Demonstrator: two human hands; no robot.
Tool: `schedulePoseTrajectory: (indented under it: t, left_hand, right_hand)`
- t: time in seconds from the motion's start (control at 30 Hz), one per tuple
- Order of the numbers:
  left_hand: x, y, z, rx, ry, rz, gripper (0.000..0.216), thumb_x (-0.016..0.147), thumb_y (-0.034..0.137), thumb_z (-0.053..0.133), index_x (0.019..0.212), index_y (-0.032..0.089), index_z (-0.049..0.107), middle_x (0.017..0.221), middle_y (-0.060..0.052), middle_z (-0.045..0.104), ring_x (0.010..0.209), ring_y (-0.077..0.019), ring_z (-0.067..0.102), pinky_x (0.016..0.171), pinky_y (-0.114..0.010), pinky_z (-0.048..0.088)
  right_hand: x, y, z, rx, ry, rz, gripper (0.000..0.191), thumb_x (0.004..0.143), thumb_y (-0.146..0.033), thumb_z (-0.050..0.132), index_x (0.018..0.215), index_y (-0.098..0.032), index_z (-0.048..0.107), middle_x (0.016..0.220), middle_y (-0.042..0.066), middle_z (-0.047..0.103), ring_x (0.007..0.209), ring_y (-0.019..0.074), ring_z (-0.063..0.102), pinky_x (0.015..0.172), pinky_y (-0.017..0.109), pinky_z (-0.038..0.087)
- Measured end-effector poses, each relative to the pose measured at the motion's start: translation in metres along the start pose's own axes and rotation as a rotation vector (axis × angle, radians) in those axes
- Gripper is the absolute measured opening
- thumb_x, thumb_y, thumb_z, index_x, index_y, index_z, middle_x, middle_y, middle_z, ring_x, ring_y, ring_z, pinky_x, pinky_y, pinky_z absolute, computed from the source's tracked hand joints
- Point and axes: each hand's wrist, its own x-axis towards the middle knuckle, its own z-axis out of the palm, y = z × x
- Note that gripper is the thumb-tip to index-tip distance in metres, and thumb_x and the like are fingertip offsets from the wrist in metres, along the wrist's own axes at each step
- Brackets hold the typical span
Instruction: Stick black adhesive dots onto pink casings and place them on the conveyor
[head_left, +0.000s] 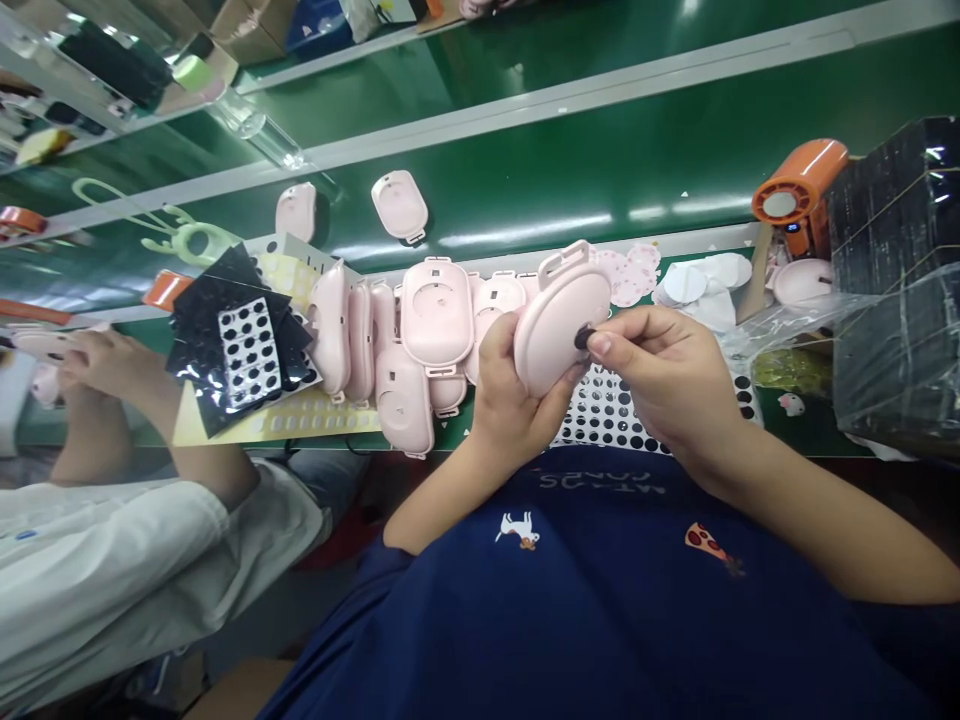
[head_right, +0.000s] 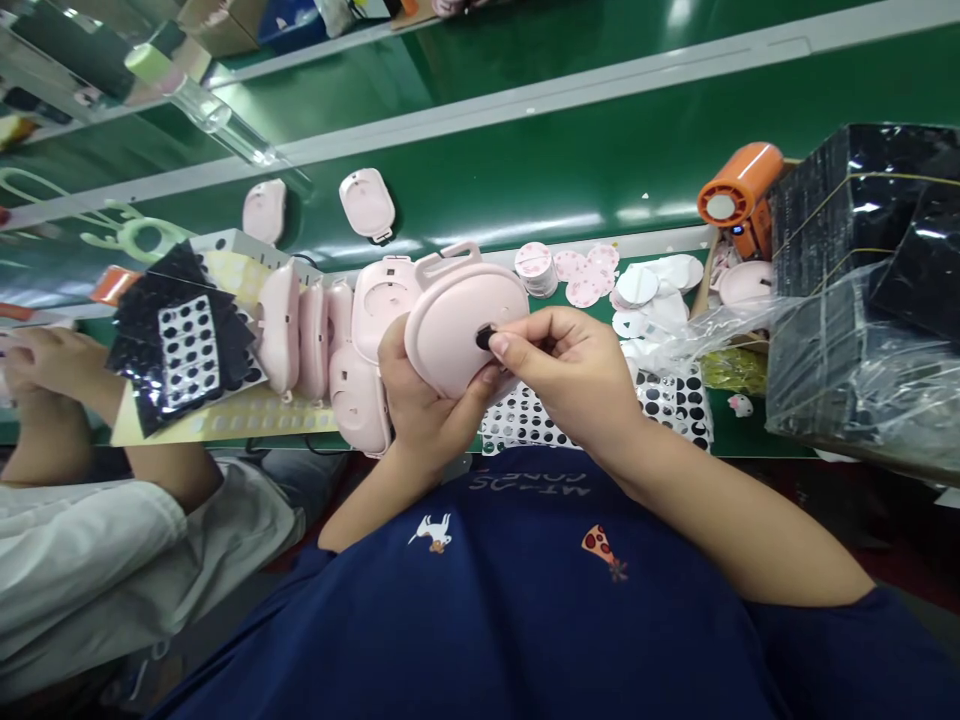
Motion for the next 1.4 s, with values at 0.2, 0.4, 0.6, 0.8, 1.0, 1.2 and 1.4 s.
schedulePoseTrajectory:
  t: [0.2,0.4,0.6,0.8,1.0,1.2,1.4]
  left_hand:
    - [-0.006,-0.003,0.003,-0.053,-0.007,0.020,0.069,0.090,0.043,0.072,0.142,0.024,0.031,0.124,-0.011,0.058,0.111,-0.0275,0.066,0.098,-0.046,0.057]
    - [-0.010,-0.006,0.002,-0.067,-0.006,-0.023,0.071,0.090,0.045,0.072,0.144,0.024,0.031,0.129,-0.012,0.055,0.118,-0.0288,0.063,0.103,-0.048,0.054]
    - [-0.017,-0.009,-0.006,-0.284,-0.187,-0.186,0.072,0.091,0.049,0.070,0.147,0.027,0.032,0.139,-0.013,0.053,0.126,-0.0291,0.059,0.107,-0.046,0.051]
    - [-0.037,-0.027,-0.009,-0.377,-0.189,-0.433,0.075,0.080,0.050,0.080,0.141,0.023,0.045,0.136,-0.013,0.057,0.129,-0.0315,0.057,0.111,-0.047,0.047]
    - [-0.028,-0.042,-0.003,-0.785,0.015,-0.846,0.080,0.071,0.042,0.082,0.141,0.028,0.047,0.135,-0.009,0.063,0.125,-0.0299,0.061,0.104,-0.041,0.053]
    - [-0.012,-0.041,0.002,-1.103,-0.118,-1.073,0.078,0.060,0.021,0.067,0.137,0.021,0.051,0.131,-0.010,0.068,0.129,-0.0354,0.060,0.110,-0.049,0.050]
    - [-0.008,-0.043,0.007,-1.171,-0.172,-1.116,0.072,0.062,0.020,0.070,0.133,0.018,0.053,0.130,-0.011,0.069,0.132,-0.0370,0.058,0.115,-0.053,0.045]
  right_hand:
    - [-0.002,0.006,0.002,-0.055,0.031,-0.054,0.041,0.069,-0.054,0.087,0.074,-0.021,0.063,0.075,-0.001,0.067,0.073,0.0155,0.066,0.070,0.033,0.059]
    - [0.012,0.010,-0.019,-0.302,-0.053,-0.138,0.050,0.073,-0.054,0.085,0.107,-0.027,0.060,0.108,0.002,0.062,0.103,0.0204,0.061,0.090,0.039,0.058]
    - [0.006,0.013,-0.017,-0.250,-0.275,-0.023,0.060,0.081,-0.048,0.075,0.131,-0.027,0.050,0.130,0.007,0.059,0.120,0.0267,0.057,0.103,0.049,0.054]
    - [0.017,0.042,-0.032,-0.532,-0.308,-0.034,0.064,0.089,-0.049,0.067,0.144,-0.028,0.042,0.141,0.011,0.056,0.124,0.0284,0.058,0.104,0.051,0.053]
    - [0.088,0.063,-0.088,-1.718,-0.152,-0.234,0.040,0.098,-0.020,0.046,0.134,-0.012,0.061,0.139,0.017,0.062,0.132,0.0336,0.052,0.118,0.058,0.030]
    - [0.100,0.070,-0.090,-1.953,-0.241,-0.266,0.043,0.097,-0.013,0.034,0.103,-0.008,0.076,0.100,0.016,0.076,0.092,0.0254,0.065,0.109,0.047,0.034]
    - [0.082,0.050,-0.085,-1.829,-0.147,-0.296,0.034,0.099,-0.025,0.045,0.102,-0.017,0.078,0.118,0.013,0.075,0.108,0.0305,0.066,0.113,0.060,0.029]
